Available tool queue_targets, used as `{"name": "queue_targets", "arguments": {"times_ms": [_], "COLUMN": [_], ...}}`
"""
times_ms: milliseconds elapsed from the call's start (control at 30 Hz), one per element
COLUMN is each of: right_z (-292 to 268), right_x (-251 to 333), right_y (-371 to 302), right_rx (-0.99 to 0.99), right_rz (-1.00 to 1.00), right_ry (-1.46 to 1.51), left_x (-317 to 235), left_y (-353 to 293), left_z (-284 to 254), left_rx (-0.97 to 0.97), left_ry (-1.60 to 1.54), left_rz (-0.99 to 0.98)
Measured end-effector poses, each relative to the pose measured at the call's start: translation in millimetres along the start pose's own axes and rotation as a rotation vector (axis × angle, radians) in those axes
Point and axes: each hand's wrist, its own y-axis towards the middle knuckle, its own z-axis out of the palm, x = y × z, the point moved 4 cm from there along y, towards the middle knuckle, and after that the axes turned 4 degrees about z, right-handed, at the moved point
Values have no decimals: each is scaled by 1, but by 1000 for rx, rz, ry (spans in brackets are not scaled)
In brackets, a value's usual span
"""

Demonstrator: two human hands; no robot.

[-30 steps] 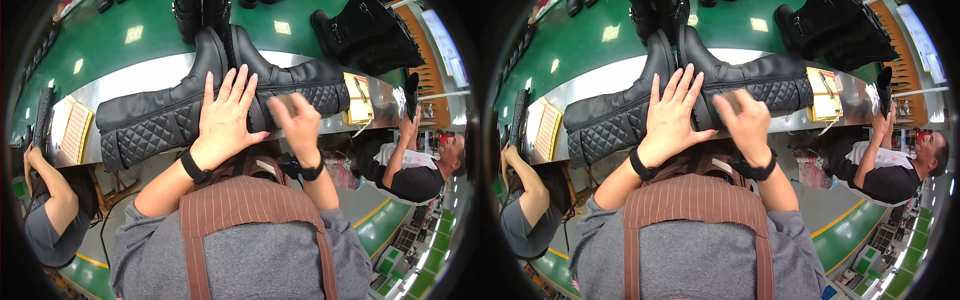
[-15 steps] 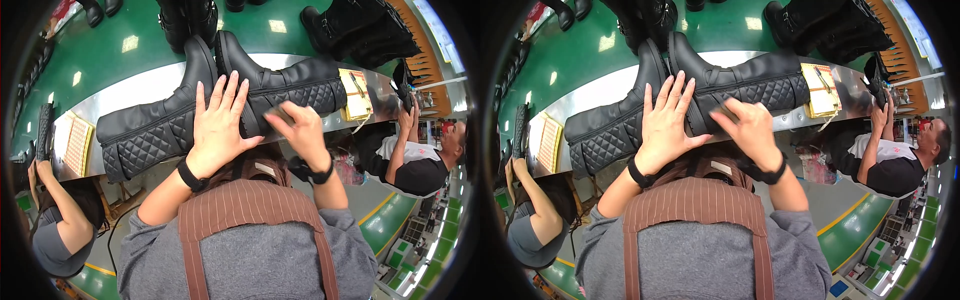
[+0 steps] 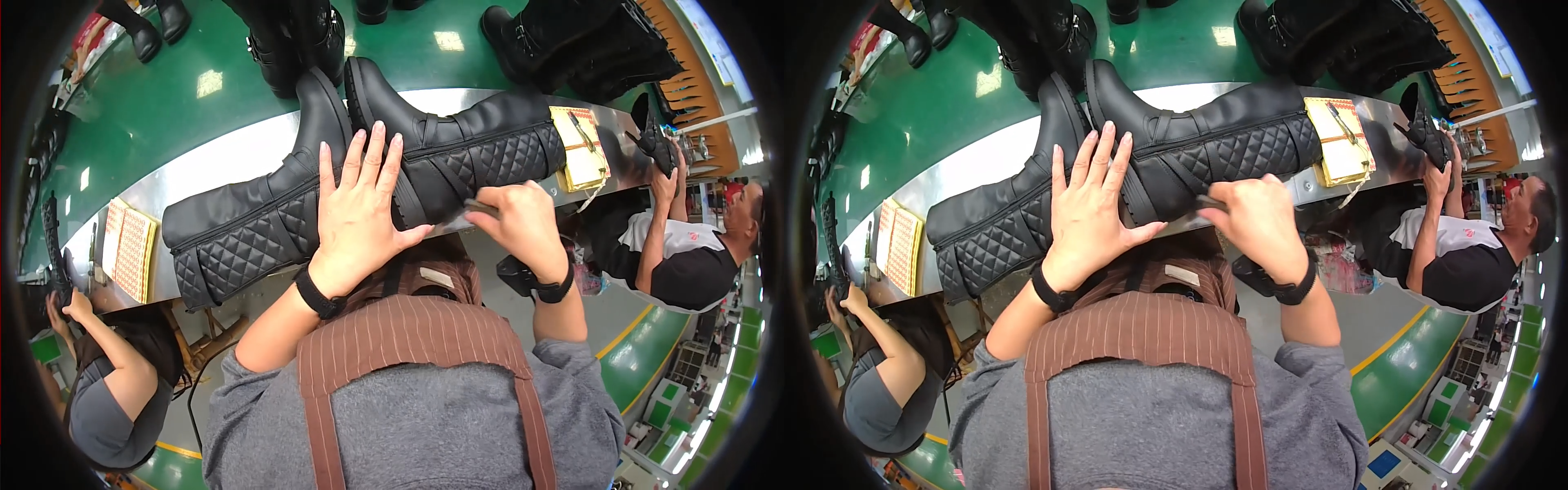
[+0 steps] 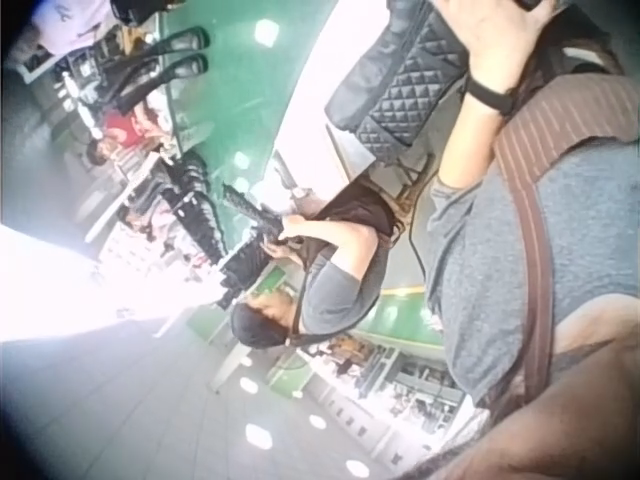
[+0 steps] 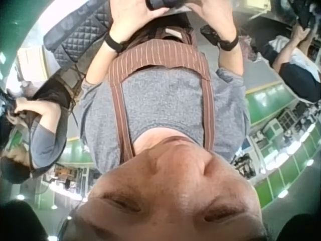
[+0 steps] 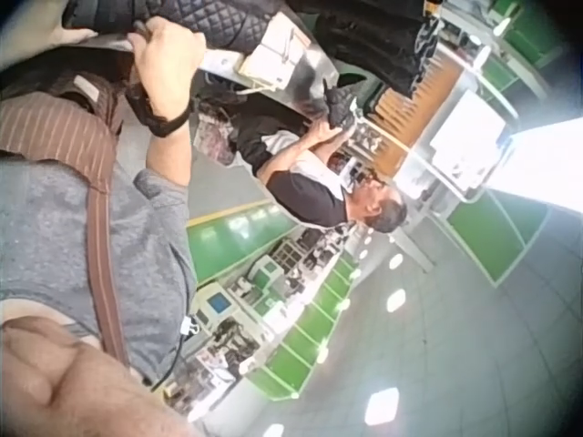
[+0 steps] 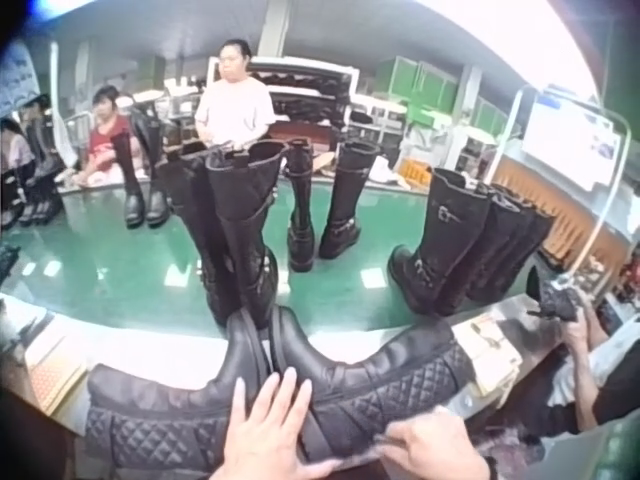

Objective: Inspecting and finishing black boots on a shoe manufacturing assembly line.

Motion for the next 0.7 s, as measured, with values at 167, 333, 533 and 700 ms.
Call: {"name": "queue_targets", "arguments": {"times_ms": [167, 333, 533, 700], "right_z": [6, 41, 35, 35], "right_x": [5, -3, -25, 9], "right_y": [19, 7, -34, 1], "right_rx": [-480, -456, -511, -431], "right_rz": [-1, 39, 131, 30], "right_ry": [436, 441, 323, 510], "left_x": [0, 1, 0, -1], "left_y": [0, -1, 0, 0], "left_z": [1, -2, 2, -1], "left_rx": [1, 2, 19, 10], "left_ry": [6, 1, 19, 30], "left_rz": [-5, 4, -4, 8]}}
